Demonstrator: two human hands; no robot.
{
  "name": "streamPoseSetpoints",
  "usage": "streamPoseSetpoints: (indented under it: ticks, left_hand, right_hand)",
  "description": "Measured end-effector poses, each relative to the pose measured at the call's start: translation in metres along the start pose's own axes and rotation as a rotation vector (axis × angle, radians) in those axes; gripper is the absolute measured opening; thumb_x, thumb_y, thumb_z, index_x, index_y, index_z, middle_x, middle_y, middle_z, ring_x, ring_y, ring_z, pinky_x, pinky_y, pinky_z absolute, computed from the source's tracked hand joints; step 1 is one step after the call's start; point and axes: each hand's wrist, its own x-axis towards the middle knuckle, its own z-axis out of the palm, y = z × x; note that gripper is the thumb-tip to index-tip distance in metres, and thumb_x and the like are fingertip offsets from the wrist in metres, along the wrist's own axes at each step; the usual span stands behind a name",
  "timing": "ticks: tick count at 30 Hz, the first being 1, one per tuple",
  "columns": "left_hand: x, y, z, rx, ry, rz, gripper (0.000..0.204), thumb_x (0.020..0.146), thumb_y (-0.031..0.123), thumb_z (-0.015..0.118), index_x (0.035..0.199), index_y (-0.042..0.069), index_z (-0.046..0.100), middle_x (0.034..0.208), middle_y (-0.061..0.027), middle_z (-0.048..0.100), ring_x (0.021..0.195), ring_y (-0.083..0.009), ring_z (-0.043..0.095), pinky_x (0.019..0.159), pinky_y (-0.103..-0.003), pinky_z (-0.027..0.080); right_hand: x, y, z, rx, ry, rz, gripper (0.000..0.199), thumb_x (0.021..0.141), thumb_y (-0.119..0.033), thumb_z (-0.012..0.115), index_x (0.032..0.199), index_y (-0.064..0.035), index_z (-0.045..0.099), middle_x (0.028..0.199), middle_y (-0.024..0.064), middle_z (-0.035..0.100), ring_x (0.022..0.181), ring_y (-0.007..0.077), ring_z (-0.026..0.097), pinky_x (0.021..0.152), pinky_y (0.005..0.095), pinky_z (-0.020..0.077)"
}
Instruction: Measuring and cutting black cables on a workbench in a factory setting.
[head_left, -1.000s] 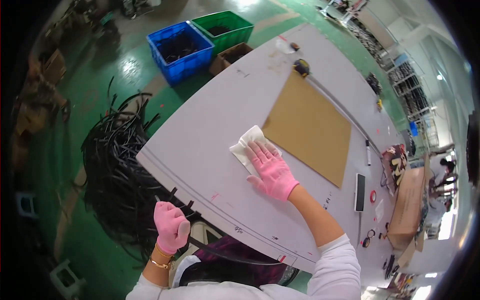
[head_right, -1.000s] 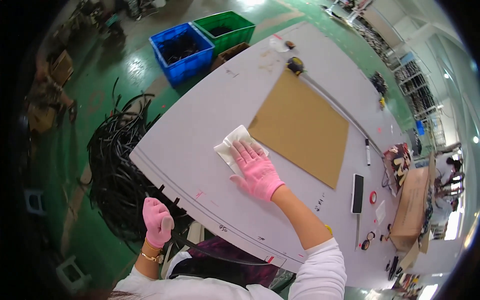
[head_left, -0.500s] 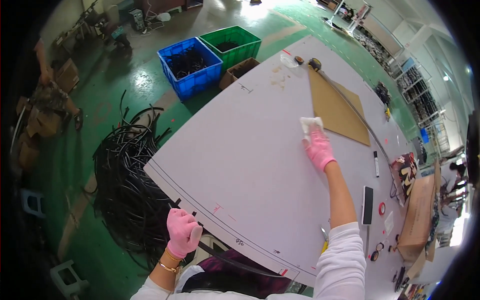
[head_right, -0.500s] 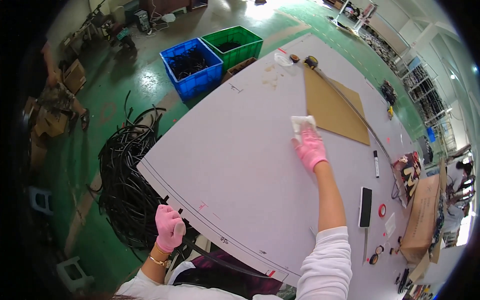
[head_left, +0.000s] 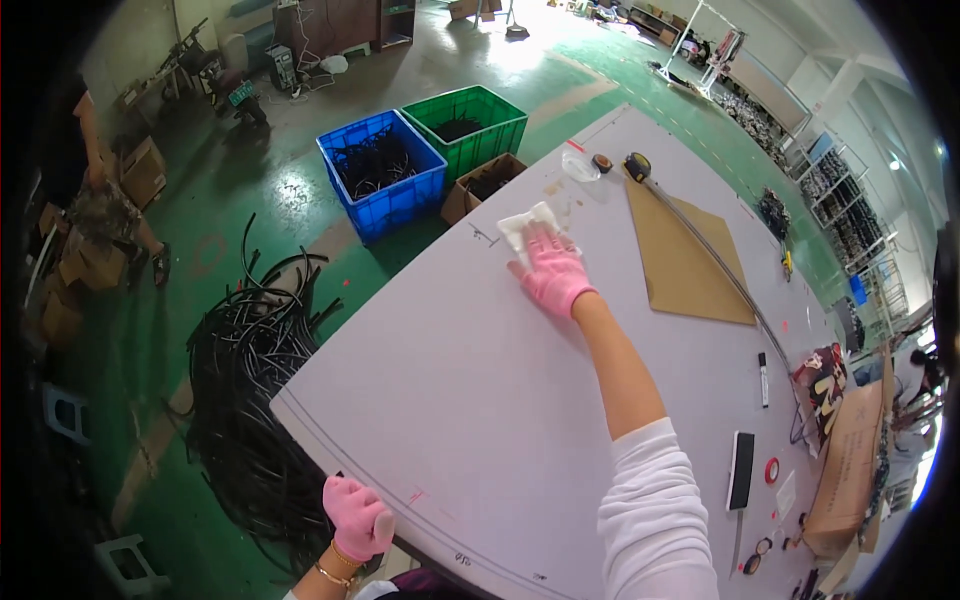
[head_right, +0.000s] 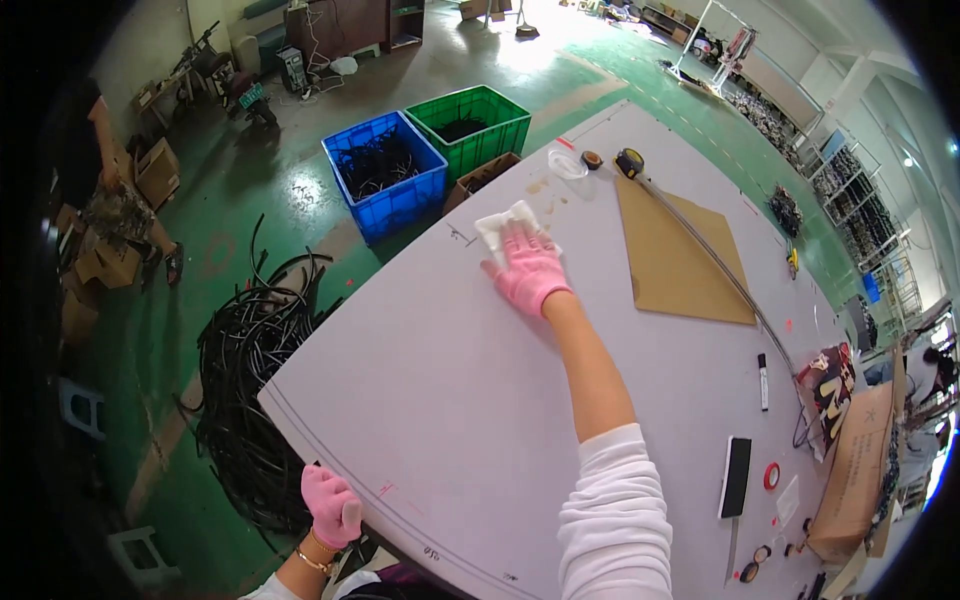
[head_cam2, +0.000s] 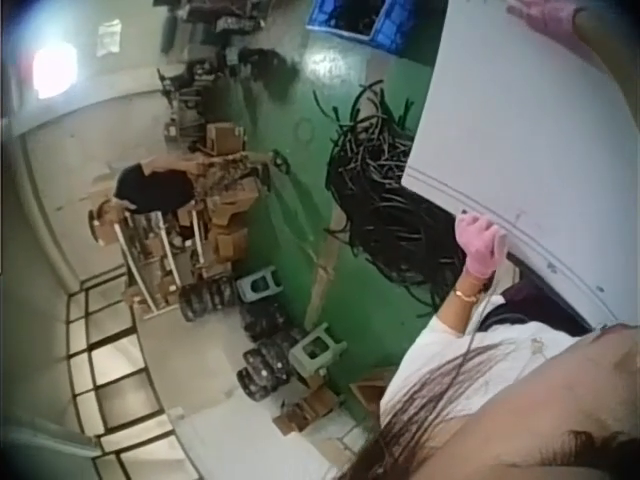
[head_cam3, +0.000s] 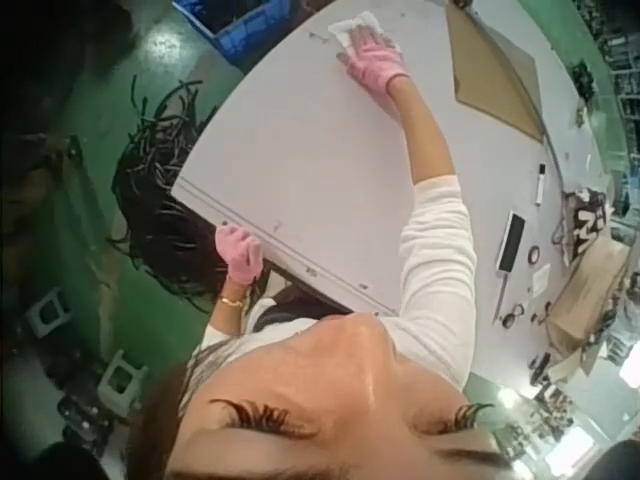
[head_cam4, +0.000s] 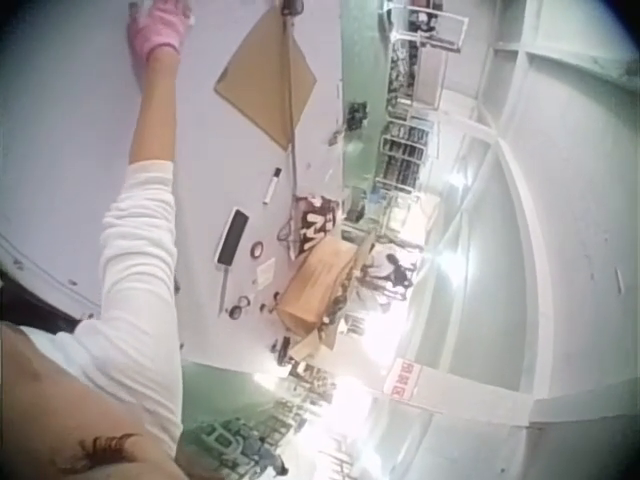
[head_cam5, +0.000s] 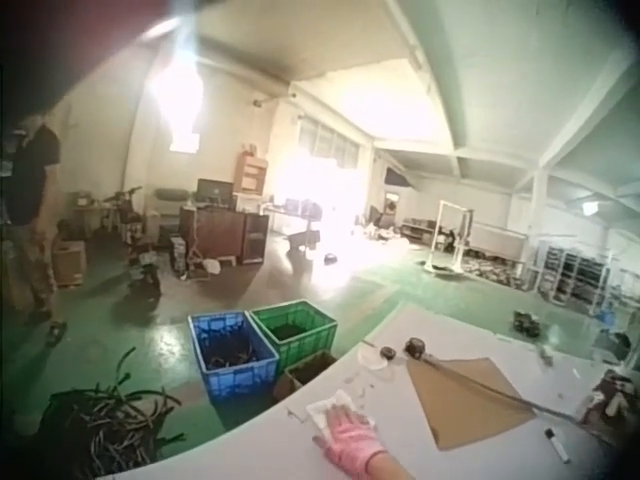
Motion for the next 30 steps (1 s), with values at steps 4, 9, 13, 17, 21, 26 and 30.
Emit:
streamPoseSetpoints:
  ticks: [4,9,13,17,21,26,30]
  left_hand:
    - [-0.004,0.002,0.001,0.107,-0.011,-0.02,0.018,0.064,0.018,0.055,0.051,0.017,0.042,0.058,0.0022,0.041,0.06,-0.0224,0.037,0.062,-0.038,0.026]
    - [-0.012,0.003,-0.002,0.086,-0.071,-0.058,0.039,0.087,0.029,0.05,0.051,0.015,0.042,0.059,-0.0015,0.042,0.067,-0.0258,0.037,0.065,-0.04,0.028]
    - [0.007,0.012,-0.004,0.049,0.006,0.056,0.009,0.071,0.009,0.054,0.067,0.011,0.046,0.067,-0.0064,0.045,0.061,-0.0267,0.042,0.059,-0.041,0.031]
    - [-0.015,0.006,-0.001,0.113,-0.064,-0.024,0.022,0.083,0.021,0.052,0.063,0.013,0.046,0.066,-0.005,0.045,0.067,-0.0272,0.042,0.064,-0.042,0.032]
    - [-0.012,0.004,0.008,0.118,-0.034,-0.041,0.041,0.089,0.031,0.05,0.052,0.016,0.043,0.061,-0.0005,0.042,0.069,-0.0262,0.038,0.066,-0.04,0.028]
    - [-0.007,0.002,0.009,0.129,0.003,-0.04,0.017,0.067,0.017,0.054,0.055,0.017,0.043,0.059,0.0024,0.042,0.063,-0.0231,0.039,0.065,-0.04,0.029]
    - [-0.01,0.002,-0.004,0.153,-0.052,-0.049,0.018,0.065,0.015,0.054,0.052,0.017,0.042,0.058,0.0029,0.041,0.062,-0.0223,0.039,0.065,-0.039,0.027]
  right_hand:
    - [0.053,0.041,0.008,0.066,0.047,0.113,0.081,0.096,-0.058,0.032,0.152,-0.0012,0.019,0.159,0.0165,0.017,0.149,0.0269,0.013,0.12,0.0394,0.0091]
    - [0.102,0.072,0.009,0.099,0.084,0.23,0.085,0.094,-0.064,0.03,0.153,-0.004,0.021,0.16,0.0131,0.018,0.149,0.0257,0.012,0.12,0.0421,0.006]
    - [0.119,0.07,0.004,0.122,0.116,0.283,0.085,0.093,-0.066,0.029,0.154,-0.0071,0.02,0.161,0.0112,0.016,0.15,0.0255,0.009,0.12,0.0437,0.0049]
    - [0.117,0.038,-0.001,0.114,0.085,0.213,0.085,0.094,-0.065,0.028,0.153,-0.0051,0.019,0.16,0.0137,0.016,0.149,0.029,0.009,0.12,0.042,0.0078]
    - [0.092,-0.001,0.001,0.126,0.094,-0.042,0.086,0.094,-0.065,0.029,0.155,-0.0064,0.014,0.161,0.0156,0.013,0.15,0.0301,0.006,0.12,0.0418,0.0051]
    - [-0.002,-0.04,0.01,0.054,0.102,-0.35,0.085,0.094,-0.062,0.033,0.155,-0.0067,0.011,0.161,0.0178,0.01,0.15,0.0296,0.004,0.12,0.042,0.0042]
    - [-0.031,-0.023,0.0,0.111,0.001,-0.455,0.085,0.095,-0.059,0.039,0.154,-0.0036,0.012,0.16,0.02,0.013,0.15,0.0304,0.006,0.12,0.0422,0.0056]
